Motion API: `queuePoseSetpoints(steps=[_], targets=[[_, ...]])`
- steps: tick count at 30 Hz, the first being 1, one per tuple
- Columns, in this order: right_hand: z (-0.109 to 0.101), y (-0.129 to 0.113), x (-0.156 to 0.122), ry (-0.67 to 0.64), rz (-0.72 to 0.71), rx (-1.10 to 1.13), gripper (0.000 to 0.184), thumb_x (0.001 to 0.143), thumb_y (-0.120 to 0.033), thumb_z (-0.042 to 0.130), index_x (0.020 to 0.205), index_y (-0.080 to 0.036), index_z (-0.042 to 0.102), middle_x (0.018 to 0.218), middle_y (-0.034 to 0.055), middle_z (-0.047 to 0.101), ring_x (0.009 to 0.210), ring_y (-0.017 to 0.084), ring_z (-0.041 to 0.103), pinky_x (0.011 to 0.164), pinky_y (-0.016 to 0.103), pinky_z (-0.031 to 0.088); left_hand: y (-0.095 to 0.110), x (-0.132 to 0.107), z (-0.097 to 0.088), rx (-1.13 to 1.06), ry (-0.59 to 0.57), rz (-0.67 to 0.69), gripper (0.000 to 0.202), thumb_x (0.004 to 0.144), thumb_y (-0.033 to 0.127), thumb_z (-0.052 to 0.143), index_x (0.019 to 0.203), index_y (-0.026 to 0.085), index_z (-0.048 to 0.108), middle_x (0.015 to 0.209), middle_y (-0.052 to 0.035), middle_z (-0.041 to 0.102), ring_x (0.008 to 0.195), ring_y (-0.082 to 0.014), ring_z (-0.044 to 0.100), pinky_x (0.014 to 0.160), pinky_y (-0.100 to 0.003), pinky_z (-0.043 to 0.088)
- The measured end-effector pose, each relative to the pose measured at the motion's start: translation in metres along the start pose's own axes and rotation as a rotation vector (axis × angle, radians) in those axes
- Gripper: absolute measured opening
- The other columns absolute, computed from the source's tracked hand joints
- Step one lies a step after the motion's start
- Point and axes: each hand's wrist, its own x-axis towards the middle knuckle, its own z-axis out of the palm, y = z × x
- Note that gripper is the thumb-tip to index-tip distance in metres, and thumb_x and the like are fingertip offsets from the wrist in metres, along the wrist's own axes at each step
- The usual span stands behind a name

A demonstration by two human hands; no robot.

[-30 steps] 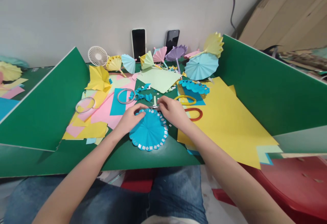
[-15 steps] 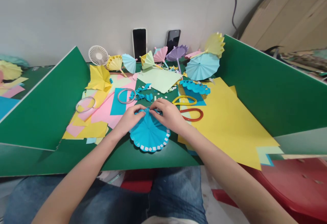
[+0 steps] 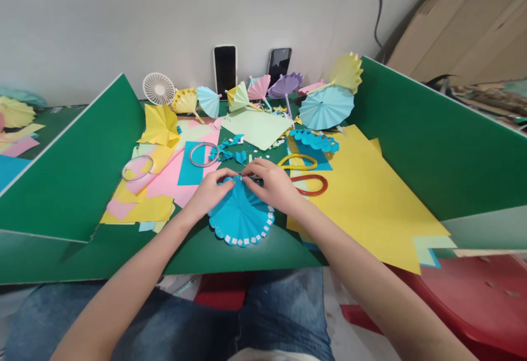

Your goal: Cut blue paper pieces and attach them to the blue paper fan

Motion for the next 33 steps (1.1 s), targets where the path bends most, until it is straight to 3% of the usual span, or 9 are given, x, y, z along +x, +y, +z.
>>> queuePoseSetpoints(steps=[8, 22, 30, 33], targets=[[0.003, 0.002, 0.0, -0.013, -0.052, -0.05, 0.016, 0.079, -0.021, 0.042, 0.082, -0.017, 0.057, 0.083, 0.0065, 0.057, 0.077, 0.016, 0.053, 0.066, 0.026, 0.041, -0.001, -0.001, 0.0, -0.001, -0.031, 0.023, 0.012, 0.066, 0.022, 0.049, 0.076, 0.016, 0.054, 0.079, -0.0003, 0.057, 0.079, -0.0145, 0.051, 0.075, -0.026, 0.037], [0.01, -0.003, 0.001, 0.029, -0.174, -0.37, 0.022, 0.08, -0.018, 0.037, 0.076, -0.015, 0.059, 0.078, 0.0089, 0.059, 0.072, 0.018, 0.051, 0.063, 0.028, 0.04, -0.004, 0.0, 0.003, -0.003, -0.014, 0.024, 0.005, 0.067, 0.021, 0.05, 0.069, 0.016, 0.051, 0.071, 0.0018, 0.054, 0.072, -0.0124, 0.048, 0.07, -0.024, 0.036], [0.006, 0.0, 0.001, -0.006, -0.14, -0.258, 0.02, 0.079, -0.017, 0.038, 0.077, -0.016, 0.058, 0.077, 0.0077, 0.058, 0.074, 0.017, 0.051, 0.062, 0.027, 0.04, -0.001, 0.0, 0.003, -0.013, -0.035, 0.011, 0.007, 0.065, 0.021, 0.051, 0.07, 0.016, 0.053, 0.072, 0.0014, 0.056, 0.073, -0.0128, 0.048, 0.071, -0.025, 0.036], [0.005, 0.0, 0.0, 0.044, -0.102, -0.181, 0.019, 0.078, -0.019, 0.039, 0.084, -0.016, 0.058, 0.084, 0.0083, 0.058, 0.078, 0.017, 0.052, 0.065, 0.027, 0.041, -0.002, 0.0, 0.002, -0.032, 0.005, -0.014, 0.008, 0.065, 0.023, 0.051, 0.07, 0.016, 0.053, 0.07, 0.0018, 0.054, 0.07, -0.0122, 0.047, 0.068, -0.024, 0.035]])
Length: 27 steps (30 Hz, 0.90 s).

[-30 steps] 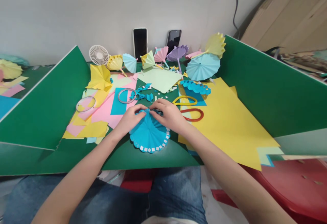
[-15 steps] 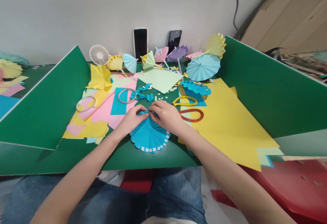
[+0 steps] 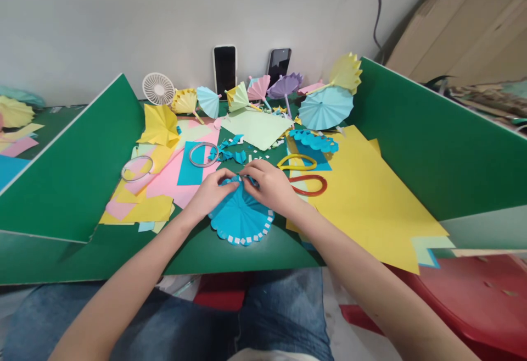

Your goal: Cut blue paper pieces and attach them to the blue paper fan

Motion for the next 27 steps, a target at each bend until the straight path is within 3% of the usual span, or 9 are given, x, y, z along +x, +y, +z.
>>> queuePoseSetpoints(steps=[4, 13, 27], targets=[[0.0, -0.0014, -0.0006, 0.045, -0.007, 0.02, 0.02, 0.079, -0.022, 0.04, 0.085, -0.017, 0.058, 0.087, 0.0091, 0.057, 0.081, 0.019, 0.05, 0.068, 0.03, 0.041, -0.0002, 0.0002, -0.0013, -0.031, 0.053, -0.018, 0.009, 0.065, 0.024, 0.051, 0.069, 0.016, 0.051, 0.069, 0.0023, 0.052, 0.068, -0.0115, 0.046, 0.067, -0.024, 0.036], [0.0022, -0.0013, 0.0, 0.031, -0.041, 0.026, 0.022, 0.081, -0.022, 0.038, 0.08, -0.018, 0.059, 0.082, 0.008, 0.057, 0.076, 0.018, 0.05, 0.067, 0.03, 0.041, -0.0027, -0.0012, -0.0005, -0.03, -0.012, 0.003, 0.008, 0.065, 0.024, 0.051, 0.069, 0.017, 0.052, 0.068, 0.0023, 0.053, 0.066, -0.0107, 0.048, 0.061, -0.022, 0.038], [0.0033, -0.0052, 0.0004, 0.012, -0.086, -0.096, 0.023, 0.081, -0.02, 0.036, 0.076, -0.015, 0.058, 0.079, 0.0089, 0.058, 0.074, 0.018, 0.049, 0.065, 0.029, 0.041, -0.0039, -0.0019, 0.0001, 0.026, -0.007, 0.057, 0.007, 0.066, 0.022, 0.05, 0.07, 0.016, 0.051, 0.068, 0.0021, 0.052, 0.066, -0.0106, 0.048, 0.061, -0.022, 0.039]])
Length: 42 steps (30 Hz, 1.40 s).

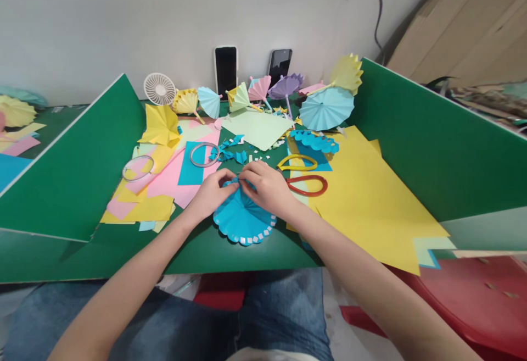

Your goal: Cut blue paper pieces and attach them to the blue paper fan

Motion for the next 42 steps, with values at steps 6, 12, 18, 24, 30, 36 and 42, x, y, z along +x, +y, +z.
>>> queuePoseSetpoints(steps=[6, 12, 18, 24, 30, 36, 42], targets=[[-0.0006, 0.0026, -0.0003, 0.003, 0.016, 0.117, 0.021, 0.081, -0.018, 0.037, 0.076, -0.015, 0.057, 0.078, 0.0084, 0.056, 0.074, 0.017, 0.049, 0.064, 0.027, 0.04, -0.0008, 0.0004, -0.0001, 0.016, -0.005, 0.009, 0.008, 0.066, 0.022, 0.05, 0.071, 0.016, 0.051, 0.067, 0.0027, 0.052, 0.066, -0.0101, 0.048, 0.061, -0.021, 0.038], [-0.0002, 0.0055, -0.0011, 0.002, 0.071, 0.266, 0.016, 0.08, -0.016, 0.04, 0.077, -0.016, 0.056, 0.079, 0.0074, 0.055, 0.076, 0.016, 0.05, 0.066, 0.027, 0.041, -0.0001, 0.0004, -0.0016, 0.002, -0.027, 0.02, 0.01, 0.066, 0.023, 0.05, 0.073, 0.015, 0.052, 0.069, 0.0022, 0.053, 0.068, -0.0104, 0.048, 0.062, -0.021, 0.038], [-0.001, 0.0068, -0.0012, -0.004, 0.094, 0.319, 0.013, 0.078, -0.016, 0.043, 0.077, -0.017, 0.055, 0.079, 0.0063, 0.054, 0.076, 0.016, 0.05, 0.068, 0.027, 0.041, 0.001, 0.0009, -0.0025, 0.0, -0.044, 0.025, 0.01, 0.066, 0.023, 0.05, 0.073, 0.015, 0.052, 0.069, 0.0021, 0.053, 0.068, -0.0106, 0.048, 0.063, -0.021, 0.037], [-0.001, 0.0083, -0.0005, -0.006, 0.1, 0.355, 0.014, 0.079, -0.016, 0.041, 0.078, -0.016, 0.055, 0.08, 0.0066, 0.055, 0.077, 0.016, 0.05, 0.068, 0.027, 0.041, 0.0, 0.0019, -0.0037, -0.021, -0.063, 0.006, 0.012, 0.066, 0.024, 0.051, 0.074, 0.015, 0.052, 0.069, 0.0024, 0.053, 0.069, -0.0108, 0.048, 0.062, -0.021, 0.037], [-0.0016, 0.008, -0.0011, -0.016, 0.106, 0.362, 0.016, 0.079, -0.014, 0.039, 0.078, -0.017, 0.054, 0.079, 0.0064, 0.055, 0.076, 0.016, 0.05, 0.067, 0.027, 0.04, 0.0013, 0.0017, -0.0042, -0.049, -0.075, -0.012, 0.012, 0.065, 0.024, 0.052, 0.074, 0.016, 0.053, 0.07, 0.0028, 0.053, 0.07, -0.0107, 0.047, 0.064, -0.021, 0.036], [-0.0043, 0.0066, -0.0007, -0.019, 0.1, 0.325, 0.013, 0.079, -0.017, 0.04, 0.077, -0.017, 0.053, 0.079, 0.0061, 0.054, 0.076, 0.016, 0.049, 0.067, 0.027, 0.039, 0.0032, 0.0016, -0.0037, -0.058, -0.071, -0.037, 0.011, 0.064, 0.023, 0.051, 0.072, 0.016, 0.052, 0.07, 0.0022, 0.052, 0.071, -0.012, 0.047, 0.066, -0.023, 0.037], [-0.004, 0.005, 0.0008, -0.001, 0.181, 0.27, 0.01, 0.078, -0.016, 0.037, 0.075, -0.017, 0.046, 0.075, 0.0051, 0.051, 0.067, 0.015, 0.047, 0.059, 0.024, 0.037, 0.003, 0.0026, -0.0036, -0.04, -0.062, -0.014, 0.01, 0.065, 0.023, 0.05, 0.071, 0.016, 0.051, 0.071, 0.002, 0.051, 0.074, -0.0125, 0.047, 0.071, -0.024, 0.036]])
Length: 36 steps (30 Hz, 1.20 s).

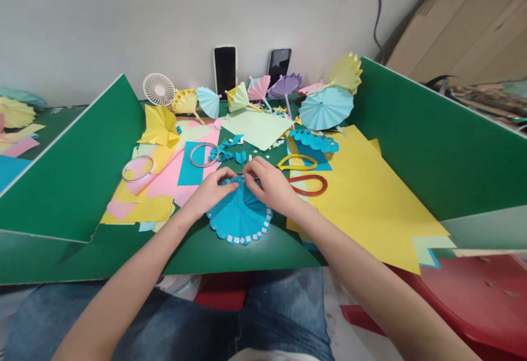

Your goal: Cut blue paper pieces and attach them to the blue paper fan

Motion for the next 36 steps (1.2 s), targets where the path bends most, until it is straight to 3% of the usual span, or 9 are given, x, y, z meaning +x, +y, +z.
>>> queuePoseSetpoints(steps=[4, 8, 12, 15, 18, 24, 28, 33, 36], targets=[[0.0, 0.003, 0.002, 0.037, 0.135, -0.059, 0.01, 0.078, -0.016, 0.035, 0.073, -0.017, 0.044, 0.073, 0.0051, 0.051, 0.066, 0.015, 0.047, 0.058, 0.024, 0.034, -0.001, 0.0, -0.001, 0.025, 0.01, -0.009, 0.013, 0.065, 0.021, 0.049, 0.076, 0.016, 0.053, 0.077, 0.0004, 0.055, 0.079, -0.0136, 0.049, 0.075, -0.025, 0.036], [-0.002, 0.005, 0.004, -0.031, 0.288, -0.188, 0.016, 0.08, -0.02, 0.032, 0.069, -0.018, 0.043, 0.067, 0.0042, 0.052, 0.061, 0.015, 0.046, 0.052, 0.024, 0.028, -0.001, 0.0, -0.001, 0.036, -0.003, 0.001, 0.022, 0.065, 0.017, 0.046, 0.085, 0.017, 0.055, 0.09, -0.0008, 0.058, 0.086, -0.0141, 0.05, 0.08, -0.025, 0.035], [-0.003, 0.006, 0.003, -0.036, 0.378, -0.24, 0.018, 0.079, -0.023, 0.034, 0.065, -0.019, 0.044, 0.06, 0.0034, 0.052, 0.054, 0.016, 0.045, 0.047, 0.024, 0.022, -0.003, 0.0, -0.002, 0.037, 0.002, -0.016, 0.019, 0.064, 0.017, 0.046, 0.082, 0.016, 0.055, 0.086, -0.0009, 0.057, 0.085, -0.0144, 0.05, 0.079, -0.026, 0.036], [-0.002, 0.008, 0.002, 0.025, 0.324, -0.201, 0.007, 0.073, -0.017, 0.04, 0.071, -0.019, 0.046, 0.064, 0.0036, 0.053, 0.055, 0.016, 0.046, 0.046, 0.024, 0.024, -0.006, 0.001, -0.001, 0.006, -0.001, -0.04, 0.015, 0.063, 0.018, 0.048, 0.076, 0.016, 0.053, 0.079, -0.0002, 0.055, 0.081, -0.0143, 0.049, 0.076, -0.026, 0.036], [0.0, 0.011, 0.0, 0.064, 0.227, -0.161, 0.01, 0.069, -0.012, 0.04, 0.073, -0.019, 0.047, 0.066, 0.004, 0.054, 0.057, 0.016, 0.047, 0.048, 0.024, 0.028, -0.007, 0.001, -0.001, -0.02, -0.007, -0.053, 0.012, 0.061, 0.02, 0.051, 0.073, 0.016, 0.05, 0.075, 0.001, 0.051, 0.078, -0.0135, 0.048, 0.074, -0.026, 0.037], [0.0, 0.013, 0.001, 0.03, 0.199, -0.092, 0.018, 0.075, -0.012, 0.033, 0.071, -0.019, 0.049, 0.068, 0.0043, 0.057, 0.061, 0.017, 0.05, 0.053, 0.025, 0.033, -0.005, 0.0, -0.001, -0.023, -0.027, -0.07, 0.02, 0.063, 0.024, 0.055, 0.081, 0.016, 0.054, 0.086, -0.0017, 0.056, 0.084, -0.0149, 0.05, 0.076, -0.026, 0.037], [-0.003, 0.009, 0.002, 0.076, 0.201, -0.036, 0.017, 0.078, -0.017, 0.033, 0.075, -0.018, 0.05, 0.068, 0.0045, 0.056, 0.062, 0.017, 0.05, 0.055, 0.026, 0.035, -0.004, 0.001, -0.001, 0.029, -0.023, -0.071, 0.019, 0.064, 0.027, 0.054, 0.078, 0.016, 0.057, 0.081, -0.0008, 0.058, 0.081, -0.0157, 0.051, 0.074, -0.026, 0.037], [-0.007, 0.0, 0.0, 0.088, 0.01, 0.14, 0.01, 0.077, -0.019, 0.043, 0.076, -0.018, 0.053, 0.076, 0.0046, 0.054, 0.07, 0.014, 0.05, 0.062, 0.025, 0.04, -0.004, 0.001, -0.001, 0.042, 0.045, -0.051, 0.015, 0.064, 0.026, 0.052, 0.074, 0.015, 0.055, 0.076, 0.0002, 0.057, 0.076, -0.0141, 0.05, 0.072, -0.025, 0.037], [-0.005, -0.001, -0.002, 0.037, -0.084, 0.069, 0.012, 0.077, -0.021, 0.045, 0.08, -0.019, 0.056, 0.084, 0.0061, 0.056, 0.079, 0.017, 0.05, 0.068, 0.028, 0.041, -0.004, 0.0, -0.001, 0.037, 0.051, -0.049, 0.013, 0.065, 0.025, 0.052, 0.072, 0.016, 0.054, 0.074, 0.0012, 0.056, 0.074, -0.0135, 0.049, 0.069, -0.024, 0.037]])
